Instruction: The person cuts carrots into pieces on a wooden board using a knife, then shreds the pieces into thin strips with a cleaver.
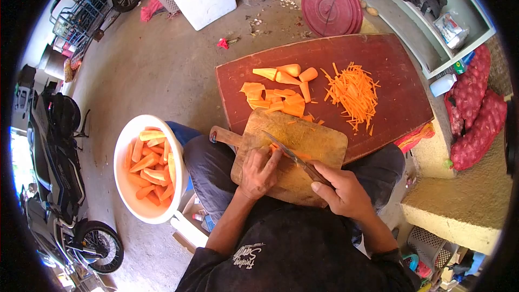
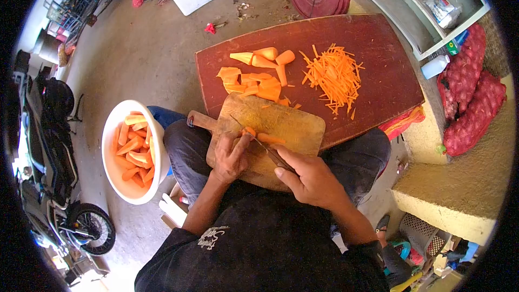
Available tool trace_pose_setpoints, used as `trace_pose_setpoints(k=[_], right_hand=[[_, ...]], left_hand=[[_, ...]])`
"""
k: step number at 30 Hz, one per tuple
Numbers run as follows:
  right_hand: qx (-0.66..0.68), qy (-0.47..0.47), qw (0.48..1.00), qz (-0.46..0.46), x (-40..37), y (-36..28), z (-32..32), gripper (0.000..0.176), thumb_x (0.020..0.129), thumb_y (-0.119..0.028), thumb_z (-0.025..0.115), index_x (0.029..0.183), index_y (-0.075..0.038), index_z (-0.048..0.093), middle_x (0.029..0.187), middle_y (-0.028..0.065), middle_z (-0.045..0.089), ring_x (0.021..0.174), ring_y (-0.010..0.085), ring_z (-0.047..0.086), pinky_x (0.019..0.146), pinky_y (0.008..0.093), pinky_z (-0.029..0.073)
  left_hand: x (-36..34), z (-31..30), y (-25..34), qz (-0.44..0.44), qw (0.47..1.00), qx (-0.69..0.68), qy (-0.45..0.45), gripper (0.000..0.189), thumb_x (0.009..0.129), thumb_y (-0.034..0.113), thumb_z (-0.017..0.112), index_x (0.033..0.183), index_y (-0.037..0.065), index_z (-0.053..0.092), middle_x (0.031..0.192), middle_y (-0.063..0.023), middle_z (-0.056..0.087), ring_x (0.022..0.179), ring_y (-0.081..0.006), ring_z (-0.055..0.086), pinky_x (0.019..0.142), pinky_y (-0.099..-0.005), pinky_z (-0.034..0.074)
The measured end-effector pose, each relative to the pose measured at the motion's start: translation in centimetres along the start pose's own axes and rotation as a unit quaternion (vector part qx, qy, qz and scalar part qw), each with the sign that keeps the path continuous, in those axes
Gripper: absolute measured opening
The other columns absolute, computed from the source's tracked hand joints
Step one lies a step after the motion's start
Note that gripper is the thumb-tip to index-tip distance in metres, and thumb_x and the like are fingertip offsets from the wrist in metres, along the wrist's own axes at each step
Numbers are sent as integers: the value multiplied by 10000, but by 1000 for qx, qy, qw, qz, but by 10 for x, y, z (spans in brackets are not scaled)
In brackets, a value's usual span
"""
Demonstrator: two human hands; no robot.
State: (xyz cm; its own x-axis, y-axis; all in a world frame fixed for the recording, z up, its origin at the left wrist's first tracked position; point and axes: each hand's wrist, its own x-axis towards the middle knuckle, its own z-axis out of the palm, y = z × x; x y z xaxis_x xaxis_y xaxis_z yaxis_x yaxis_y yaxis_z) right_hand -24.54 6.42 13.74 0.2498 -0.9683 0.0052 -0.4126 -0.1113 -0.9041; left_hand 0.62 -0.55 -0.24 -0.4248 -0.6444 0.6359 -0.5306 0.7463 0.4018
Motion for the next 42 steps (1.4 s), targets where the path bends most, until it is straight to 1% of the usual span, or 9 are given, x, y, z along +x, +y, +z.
trace_pose_setpoints(k=[3,12,15,21,24,27,30,33,42], right_hand=[[-11,0,1000,10,-1,0,-4,462,1053,-128,676,1462,78,616,1120,248,771,1004,296,790,903,365,580],[4,4,1000,-2,-2,7,-4,453,1050,-124,686,1446,88,627,1119,238,777,1006,298,789,915,365,584],[1,24,1000,-16,0,4,-9,450,1054,-114,683,1448,94,623,1112,224,778,990,270,784,911,352,582],[16,-11,1000,5,4,7,-9,451,1053,-98,683,1451,104,617,1095,212,761,989,228,763,893,346,569],[14,-16,1000,6,5,7,-8,456,1054,-102,679,1453,107,612,1097,218,763,987,242,771,890,359,571],[-14,-7,999,-41,7,8,-7,468,1055,-118,680,1458,107,608,1102,229,769,976,275,782,892,367,578],[-26,-1,998,-65,6,11,-6,474,1053,-135,686,1454,106,614,1123,241,775,990,306,790,902,376,584],[12,-6,1000,0,2,5,-9,478,1050,-148,697,1450,103,622,1144,247,775,1022,303,791,918,372,585],[17,-4,1000,-14,6,6,-9,470,1052,-139,699,1447,104,627,1110,226,777,991,274,786,905,358,581]], left_hand=[[2,-1,0,3,1000,-2,3,727,714,-66,690,1431,53,693,1201,-188,626,969,-383,666,847,-491,581],[3,1,-1,12,1000,-6,13,731,716,-61,692,1439,48,691,1188,-185,631,957,-375,666,863,-503,573],[3,0,0,11,1000,-6,15,731,719,-62,691,1442,47,691,1174,-178,635,951,-369,664,861,-503,570],[2,1,-1,5,1000,-13,11,721,726,-63,694,1439,42,692,1171,-171,640,944,-365,658,864,-500,568],[2,1,-1,5,1000,-10,14,725,721,-65,696,1439,39,693,1167,-170,642,943,-363,657,863,-497,566],[5,0,1,5,1000,-10,12,734,716,-66,696,1442,39,694,1165,-172,641,941,-362,657,865,-502,564],[5,-2,2,4,1000,-10,7,739,713,-62,696,1445,39,693,1164,-174,641,942,-363,659,873,-511,564],[4,-1,0,6,1000,-10,7,737,713,-57,696,1444,39,694,1164,-176,642,947,-366,663,883,-518,566],[2,1,-1,8,1000,-7,12,747,693,-47,691,1437,27,694,1159,-180,638,938,-367,660,878,-520,563]])
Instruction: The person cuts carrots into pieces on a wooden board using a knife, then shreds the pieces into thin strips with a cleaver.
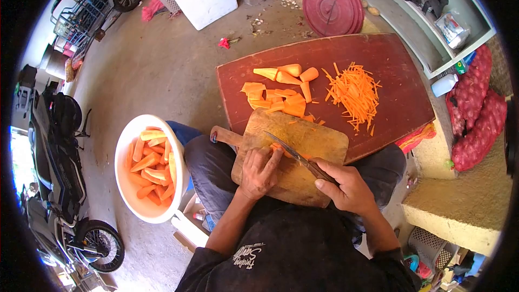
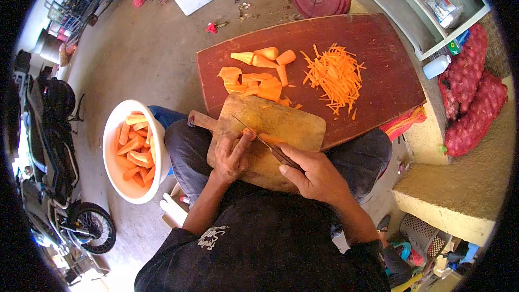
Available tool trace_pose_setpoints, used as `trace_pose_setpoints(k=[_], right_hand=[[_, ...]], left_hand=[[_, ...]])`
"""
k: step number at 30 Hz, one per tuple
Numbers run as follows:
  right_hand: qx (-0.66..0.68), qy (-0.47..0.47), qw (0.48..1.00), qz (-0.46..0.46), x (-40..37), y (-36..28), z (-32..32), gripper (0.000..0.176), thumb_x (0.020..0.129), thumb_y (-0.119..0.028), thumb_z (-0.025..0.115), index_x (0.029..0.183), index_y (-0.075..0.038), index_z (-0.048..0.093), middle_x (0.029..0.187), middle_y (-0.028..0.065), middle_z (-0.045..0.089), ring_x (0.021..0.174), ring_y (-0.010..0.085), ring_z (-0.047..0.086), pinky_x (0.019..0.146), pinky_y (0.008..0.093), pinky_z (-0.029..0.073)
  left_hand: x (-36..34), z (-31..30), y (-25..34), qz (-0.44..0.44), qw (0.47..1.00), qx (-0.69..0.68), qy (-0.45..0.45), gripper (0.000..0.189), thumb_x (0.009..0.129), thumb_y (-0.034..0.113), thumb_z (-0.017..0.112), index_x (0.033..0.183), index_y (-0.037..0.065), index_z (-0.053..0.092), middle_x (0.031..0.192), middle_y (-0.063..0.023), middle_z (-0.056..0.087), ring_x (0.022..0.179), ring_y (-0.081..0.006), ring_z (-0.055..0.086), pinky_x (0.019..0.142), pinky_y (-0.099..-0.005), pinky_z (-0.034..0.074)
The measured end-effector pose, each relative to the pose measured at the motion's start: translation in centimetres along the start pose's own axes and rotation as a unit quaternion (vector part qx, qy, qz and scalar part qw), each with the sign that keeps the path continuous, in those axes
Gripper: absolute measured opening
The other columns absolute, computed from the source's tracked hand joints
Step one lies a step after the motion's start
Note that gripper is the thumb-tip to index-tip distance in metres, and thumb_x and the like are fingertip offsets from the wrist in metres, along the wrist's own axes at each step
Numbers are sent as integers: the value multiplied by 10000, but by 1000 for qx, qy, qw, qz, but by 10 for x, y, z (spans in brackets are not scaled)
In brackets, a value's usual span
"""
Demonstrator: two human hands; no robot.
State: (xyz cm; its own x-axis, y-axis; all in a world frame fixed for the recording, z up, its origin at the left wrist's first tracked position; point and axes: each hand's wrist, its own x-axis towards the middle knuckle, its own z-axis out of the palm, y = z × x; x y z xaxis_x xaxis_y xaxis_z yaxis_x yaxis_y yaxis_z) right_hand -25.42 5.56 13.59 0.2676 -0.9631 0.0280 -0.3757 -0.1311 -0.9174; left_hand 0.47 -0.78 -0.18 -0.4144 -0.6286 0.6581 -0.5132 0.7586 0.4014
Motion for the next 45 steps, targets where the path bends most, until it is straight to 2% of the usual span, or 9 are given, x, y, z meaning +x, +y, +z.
trace_pose_setpoints(k=[4,18,24,27,33,36,39,42,45], right_hand=[[-3,-6,1000,6,0,1,-1,475,1052,-144,701,1448,106,624,1089,216,778,976,256,780,893,356,581],[-6,-14,1000,23,-2,11,0,471,1062,-161,685,1451,96,617,1070,221,767,929,249,767,863,358,579],[-56,11,996,-62,0,11,7,458,1058,-133,666,1448,101,611,1092,253,760,972,328,778,891,380,579],[-25,-7,1000,3,-1,4,5,462,1056,-131,668,1444,112,605,1144,287,754,1036,368,781,934,394,579],[-68,-28,997,15,1,12,9,480,1047,-152,687,1447,101,610,1203,320,742,1129,427,762,985,419,574],[-96,-14,995,9,1,47,24,476,1045,-162,691,1443,89,619,1206,319,741,1154,433,751,995,420,570],[-86,-25,995,47,-2,46,24,464,1043,-163,689,1434,80,630,1185,300,748,1144,421,748,993,425,565],[-46,5,999,21,-1,39,16,449,1043,-158,691,1424,75,642,1056,223,752,956,327,756,885,380,571],[41,1,998,46,2,15,1,436,1047,-154,688,1414,78,648,929,142,699,782,208,670,761,328,538]], left_hand=[[2,-3,2,-5,1000,2,-7,695,747,-110,703,1428,29,694,1165,-183,685,981,-372,698,836,-472,579],[2,-2,1,-3,1000,-1,-3,732,685,-28,704,1415,27,711,1155,-177,633,943,-368,654,863,-502,553],[4,-1,1,11,1000,0,6,710,680,-27,701,1388,10,722,1149,-181,639,945,-370,657,857,-503,554],[4,-1,1,13,1000,3,9,691,682,-29,706,1372,4,727,1150,-183,645,946,-368,661,856,-503,556],[4,-1,1,12,1000,4,8,665,695,-49,710,1358,4,730,1163,-183,661,944,-359,668,855,-492,560],[5,-1,0,11,1000,1,5,656,709,-58,712,1362,7,728,1164,-181,664,947,-358,672,858,-490,562],[1,-2,1,6,1000,1,6,644,723,-58,722,1363,12,727,1162,-177,665,953,-357,674,864,-491,563],[3,0,-2,5,1000,-5,11,629,731,-51,735,1357,13,728,1156,-171,664,960,-356,674,868,-494,564],[2,-1,0,-13,1000,-9,9,619,730,-44,745,1346,14,732,1150,-169,663,965,-357,676,872,-499,564]])
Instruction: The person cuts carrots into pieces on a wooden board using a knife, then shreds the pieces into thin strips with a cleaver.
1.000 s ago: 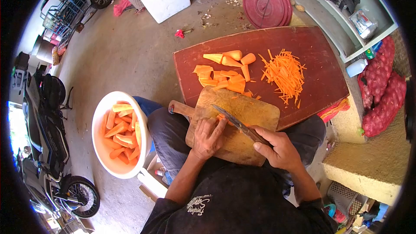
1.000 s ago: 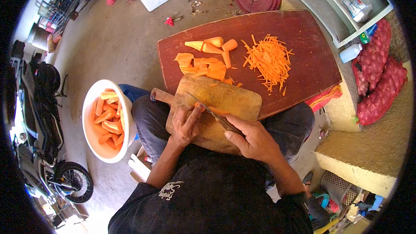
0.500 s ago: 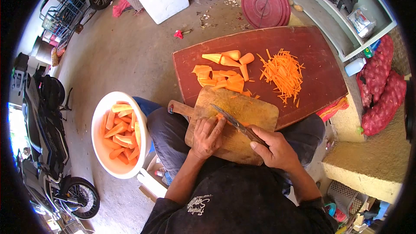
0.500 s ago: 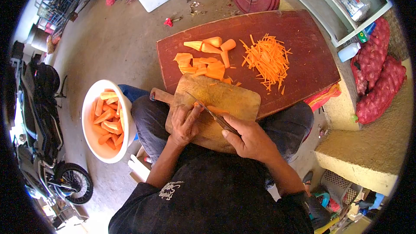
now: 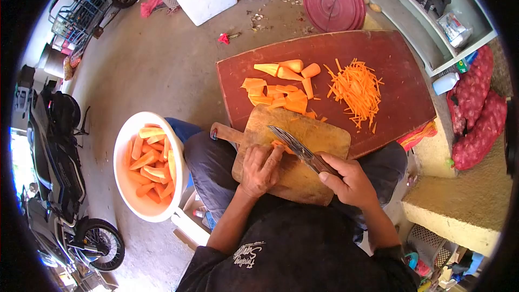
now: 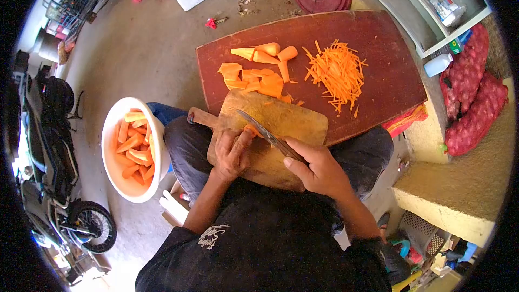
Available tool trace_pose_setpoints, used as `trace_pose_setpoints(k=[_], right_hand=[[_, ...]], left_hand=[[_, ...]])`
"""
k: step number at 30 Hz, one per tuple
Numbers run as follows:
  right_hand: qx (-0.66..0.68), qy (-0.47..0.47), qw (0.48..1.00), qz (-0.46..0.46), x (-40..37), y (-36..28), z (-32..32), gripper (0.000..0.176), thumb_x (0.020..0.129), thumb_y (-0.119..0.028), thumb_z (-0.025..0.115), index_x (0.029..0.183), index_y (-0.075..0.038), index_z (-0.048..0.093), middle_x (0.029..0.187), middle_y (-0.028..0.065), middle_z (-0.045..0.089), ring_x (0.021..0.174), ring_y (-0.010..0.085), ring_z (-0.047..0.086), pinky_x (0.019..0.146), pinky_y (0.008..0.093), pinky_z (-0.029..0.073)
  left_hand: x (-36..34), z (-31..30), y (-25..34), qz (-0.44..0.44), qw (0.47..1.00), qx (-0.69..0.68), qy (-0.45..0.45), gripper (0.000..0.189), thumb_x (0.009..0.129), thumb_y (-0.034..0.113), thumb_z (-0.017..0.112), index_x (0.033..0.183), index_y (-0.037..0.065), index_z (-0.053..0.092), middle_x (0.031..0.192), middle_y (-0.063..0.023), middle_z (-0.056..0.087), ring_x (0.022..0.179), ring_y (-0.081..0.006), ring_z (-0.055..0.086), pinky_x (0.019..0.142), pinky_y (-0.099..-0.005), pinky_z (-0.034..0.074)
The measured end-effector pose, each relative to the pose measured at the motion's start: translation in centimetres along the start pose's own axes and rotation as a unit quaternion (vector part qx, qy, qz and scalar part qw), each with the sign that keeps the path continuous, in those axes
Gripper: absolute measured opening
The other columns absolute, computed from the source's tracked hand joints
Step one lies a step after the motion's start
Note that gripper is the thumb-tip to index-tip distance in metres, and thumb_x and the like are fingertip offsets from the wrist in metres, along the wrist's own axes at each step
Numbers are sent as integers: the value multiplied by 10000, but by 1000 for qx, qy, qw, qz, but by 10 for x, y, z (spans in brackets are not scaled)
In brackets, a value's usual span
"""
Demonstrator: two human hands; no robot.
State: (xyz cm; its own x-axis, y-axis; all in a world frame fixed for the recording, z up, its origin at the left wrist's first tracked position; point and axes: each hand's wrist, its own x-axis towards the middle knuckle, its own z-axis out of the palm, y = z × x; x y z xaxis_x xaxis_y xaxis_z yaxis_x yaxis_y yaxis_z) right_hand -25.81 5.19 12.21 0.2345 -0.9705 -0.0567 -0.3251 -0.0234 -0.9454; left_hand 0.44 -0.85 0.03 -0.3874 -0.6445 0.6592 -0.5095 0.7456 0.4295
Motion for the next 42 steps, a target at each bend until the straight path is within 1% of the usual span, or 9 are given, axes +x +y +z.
trace_pose_setpoints(k=[9,11,15,18,22,24,27,36,42], right_hand=[[2,2,999,-42,-1,3,-5,439,1050,-144,697,1420,87,645,915,109,698,759,144,635,716,310,520],[-53,18,994,-98,-3,28,4,442,1051,-143,700,1424,88,642,921,108,703,761,137,638,713,306,522],[10,-18,1000,-2,-4,22,0,458,1067,-175,691,1423,106,633,1219,253,760,1125,317,754,1012,391,558],[43,-9,999,19,-4,16,-3,441,1074,-156,675,1444,81,634,958,92,706,830,147,660,768,316,545],[50,-11,999,-2,-2,13,-4,436,1078,-159,663,1445,75,634,928,79,688,795,131,629,734,298,520],[31,-9,997,-67,1,18,-1,436,1078,-155,658,1448,74,630,922,75,685,784,127,619,724,292,511],[36,-45,998,5,0,6,-7,431,1074,-149,657,1446,69,634,980,121,702,851,155,638,794,318,531],[-119,-27,989,-89,1,18,8,478,1044,-146,687,1436,111,593,1171,293,740,1079,448,742,937,444,571],[-150,-73,986,18,12,29,17,467,1048,-162,687,1436,87,620,1209,303,741,1121,457,737,968,439,575]], left_hand=[[0,0,1,8,1000,18,-6,671,723,-38,765,1389,21,724,1174,-167,674,982,-360,680,905,-509,560],[2,1,2,16,1000,21,-4,670,727,-43,765,1393,17,722,1171,-165,679,982,-358,680,907,-507,559],[4,1,0,27,999,22,0,655,731,-49,770,1382,7,723,1160,-163,690,968,-354,683,904,-504,560],[2,2,-1,24,1000,19,8,645,734,-56,776,1374,6,725,1159,-168,694,952,-356,684,893,-503,563],[1,3,0,22,1000,14,17,616,745,-71,779,1355,1,732,1160,-180,698,958,-372,691,885,-509,572],[-1,4,-2,20,1000,11,13,606,746,-79,772,1346,-4,735,1150,-186,701,973,-382,698,891,-515,581],[-2,4,-3,21,1000,10,17,603,728,-89,757,1326,-15,744,1138,-196,707,989,-393,709,899,-520,593],[3,4,-1,34,999,16,35,577,723,-103,727,1294,-35,760,1123,-197,716,983,-394,719,899,-510,603],[3,6,0,31,998,22,43,520,771,-92,755,1285,-10,767,1145,-186,734,991,-362,725,924,-505,596]])
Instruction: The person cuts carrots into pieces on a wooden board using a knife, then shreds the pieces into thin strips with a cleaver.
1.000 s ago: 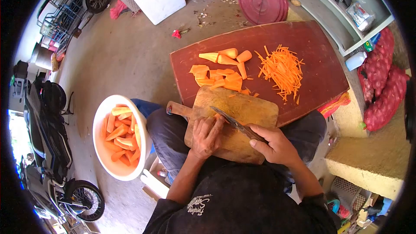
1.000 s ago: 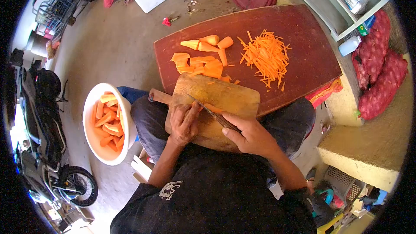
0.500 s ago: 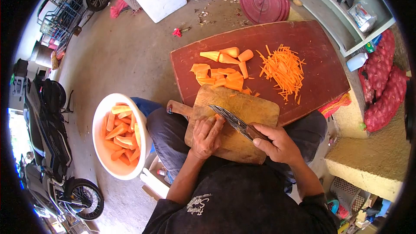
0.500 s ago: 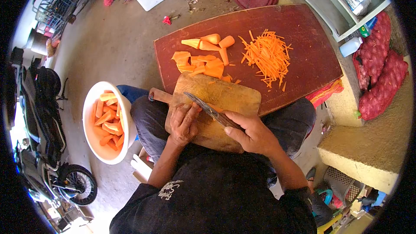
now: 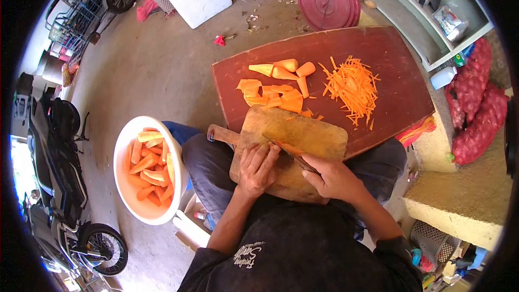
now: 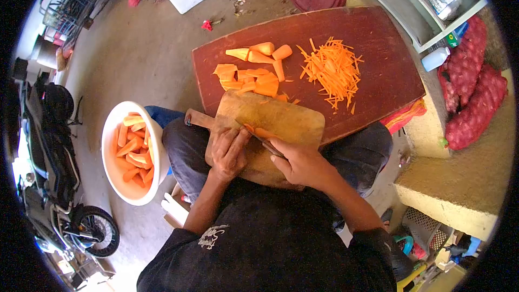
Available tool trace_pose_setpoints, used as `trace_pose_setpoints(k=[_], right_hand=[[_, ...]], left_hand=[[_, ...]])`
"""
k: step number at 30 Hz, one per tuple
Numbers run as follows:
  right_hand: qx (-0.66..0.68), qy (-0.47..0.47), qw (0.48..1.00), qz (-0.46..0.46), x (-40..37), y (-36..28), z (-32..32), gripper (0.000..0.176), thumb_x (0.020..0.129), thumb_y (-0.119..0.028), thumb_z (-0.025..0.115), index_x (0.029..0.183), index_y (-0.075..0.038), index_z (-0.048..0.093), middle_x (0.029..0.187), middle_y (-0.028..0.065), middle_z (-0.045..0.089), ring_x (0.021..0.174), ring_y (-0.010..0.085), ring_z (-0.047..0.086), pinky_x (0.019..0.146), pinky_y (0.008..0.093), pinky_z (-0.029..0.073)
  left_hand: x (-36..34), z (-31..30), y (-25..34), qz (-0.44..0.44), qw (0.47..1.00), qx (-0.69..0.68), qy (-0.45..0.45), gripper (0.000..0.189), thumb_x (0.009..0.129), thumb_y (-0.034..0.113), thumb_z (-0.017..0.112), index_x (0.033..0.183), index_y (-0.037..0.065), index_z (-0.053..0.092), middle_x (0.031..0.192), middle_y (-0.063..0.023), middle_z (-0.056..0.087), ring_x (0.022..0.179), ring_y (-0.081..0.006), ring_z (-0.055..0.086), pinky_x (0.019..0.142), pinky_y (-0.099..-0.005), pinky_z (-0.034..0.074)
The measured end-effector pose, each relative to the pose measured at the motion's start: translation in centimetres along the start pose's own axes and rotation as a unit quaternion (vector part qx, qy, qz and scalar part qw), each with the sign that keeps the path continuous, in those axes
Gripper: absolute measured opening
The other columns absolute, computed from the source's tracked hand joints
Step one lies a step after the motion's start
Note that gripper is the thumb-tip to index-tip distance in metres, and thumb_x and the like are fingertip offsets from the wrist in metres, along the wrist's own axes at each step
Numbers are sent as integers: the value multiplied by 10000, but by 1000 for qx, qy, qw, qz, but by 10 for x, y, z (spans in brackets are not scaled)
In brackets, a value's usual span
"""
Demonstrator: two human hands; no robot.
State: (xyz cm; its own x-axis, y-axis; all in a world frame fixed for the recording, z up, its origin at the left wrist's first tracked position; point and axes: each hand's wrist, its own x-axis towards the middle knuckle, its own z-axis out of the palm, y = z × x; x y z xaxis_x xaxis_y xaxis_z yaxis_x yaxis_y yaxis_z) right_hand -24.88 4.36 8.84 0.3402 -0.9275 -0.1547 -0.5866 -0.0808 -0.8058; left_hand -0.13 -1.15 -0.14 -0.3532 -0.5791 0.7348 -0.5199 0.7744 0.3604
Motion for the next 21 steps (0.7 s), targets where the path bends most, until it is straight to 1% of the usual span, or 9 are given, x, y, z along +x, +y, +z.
trace_pose_setpoints(k=[3,6,8,11,13,16,19,21], right_hand=[[-16,23,999,-18,-2,8,4,466,1058,-169,679,1456,69,626,1170,276,756,1081,399,759,948,430,573],[133,18,991,7,0,15,-2,482,1074,-221,663,1472,46,620,1117,288,756,1032,338,772,944,422,572],[206,29,976,56,-5,10,-11,470,1077,-209,662,1467,50,623,1141,267,762,1020,307,766,937,405,569],[195,64,978,25,-12,-9,-22,449,1072,-165,670,1455,65,627,1109,211,741,983,250,735,895,366,561],[127,104,984,-63,-19,-17,-21,432,1059,-116,671,1446,72,635,928,145,697,790,183,684,764,331,557],[129,82,985,-77,-27,-27,-17,457,1045,-117,697,1452,80,628,985,188,734,846,234,739,811,341,571],[118,43,991,-41,-28,-32,-20,508,1048,-176,720,1444,120,605,1241,305,752,1140,445,758,992,454,583],[113,43,992,-45,-27,-32,-19,498,1050,-173,714,1445,112,608,1231,303,752,1130,447,758,982,454,585]], left_hand=[[-1,-2,0,-7,1000,4,-9,491,796,-87,768,1279,2,768,1155,-177,743,982,-346,724,927,-497,590],[4,-2,-1,0,1000,4,-7,495,804,-69,793,1292,3,758,1150,-166,745,968,-336,720,917,-484,580],[3,-2,-1,-2,1000,4,-2,504,809,-57,813,1306,3,745,1145,-159,744,959,-331,718,906,-476,574],[1,-4,1,-10,1000,2,0,511,822,-45,840,1317,5,721,1136,-147,739,952,-327,714,888,-470,566],[6,-3,3,-9,1000,4,8,510,829,-40,854,1315,7,705,1123,-142,732,954,-328,710,882,-474,562],[3,-2,3,-26,1000,-4,11,499,833,-33,865,1300,9,692,1113,-136,725,943,-334,705,871,-484,557],[4,-4,2,-12,1000,-6,7,500,828,-31,868,1293,5,688,1096,-132,715,936,-340,698,866,-492,555],[4,-4,1,-3,1000,2,3,504,825,-34,866,1294,3,687,1100,-131,713,934,-338,696,864,-493,555]])
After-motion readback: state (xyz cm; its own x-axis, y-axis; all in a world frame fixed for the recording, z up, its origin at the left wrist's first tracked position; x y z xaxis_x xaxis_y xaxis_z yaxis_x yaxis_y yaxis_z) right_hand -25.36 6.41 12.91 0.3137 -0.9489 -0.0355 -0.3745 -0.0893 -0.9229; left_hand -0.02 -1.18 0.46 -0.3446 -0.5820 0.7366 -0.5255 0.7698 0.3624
